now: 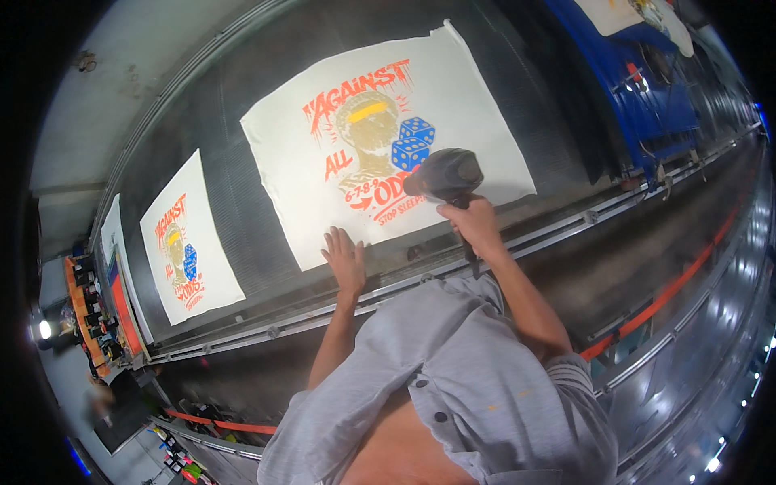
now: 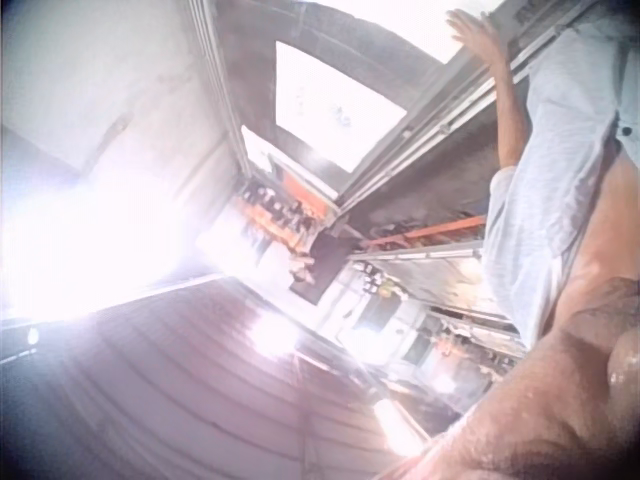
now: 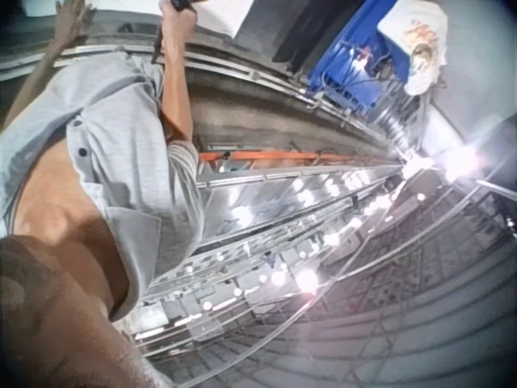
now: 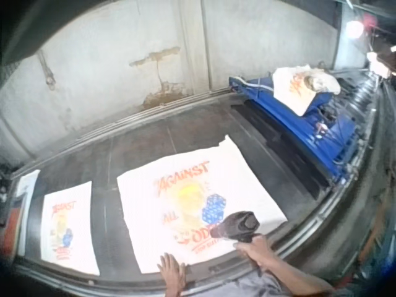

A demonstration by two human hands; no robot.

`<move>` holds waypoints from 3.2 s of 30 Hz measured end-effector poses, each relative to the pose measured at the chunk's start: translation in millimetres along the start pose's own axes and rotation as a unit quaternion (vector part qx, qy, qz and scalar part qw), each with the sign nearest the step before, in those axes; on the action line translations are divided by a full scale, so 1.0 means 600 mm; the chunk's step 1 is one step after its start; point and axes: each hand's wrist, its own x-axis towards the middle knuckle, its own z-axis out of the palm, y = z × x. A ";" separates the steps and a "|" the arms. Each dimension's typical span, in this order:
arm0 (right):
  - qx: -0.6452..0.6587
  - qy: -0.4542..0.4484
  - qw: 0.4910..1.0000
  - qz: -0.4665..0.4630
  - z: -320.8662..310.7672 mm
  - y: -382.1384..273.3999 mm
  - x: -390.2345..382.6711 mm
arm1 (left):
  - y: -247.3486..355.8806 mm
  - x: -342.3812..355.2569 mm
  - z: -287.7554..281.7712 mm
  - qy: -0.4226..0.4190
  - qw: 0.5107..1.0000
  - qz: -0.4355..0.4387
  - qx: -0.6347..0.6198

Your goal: The person aligns a screen-printing frame over a white t-shirt on a conveyor, pulls a squeegee to apply red ink, and lifts the frame to reveal the printed design. They then use a heat gun to dry the ink on the shirt before moving to the next station.

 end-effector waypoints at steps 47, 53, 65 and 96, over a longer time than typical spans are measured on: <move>-0.116 -0.113 0.983 -0.090 0.057 -0.017 0.049 | 0.091 -0.006 0.024 0.014 0.999 0.003 -0.050; -0.115 -0.139 0.981 -0.065 0.104 -0.038 0.068 | 0.079 0.002 0.011 0.037 0.998 -0.044 -0.041; -0.176 -0.134 0.975 -0.037 0.040 -0.026 0.010 | 0.064 0.068 0.004 0.005 1.000 -0.001 -0.010; 0.005 0.105 0.994 -0.041 -0.076 -0.034 0.013 | 0.194 0.126 0.061 -0.109 0.971 0.212 0.016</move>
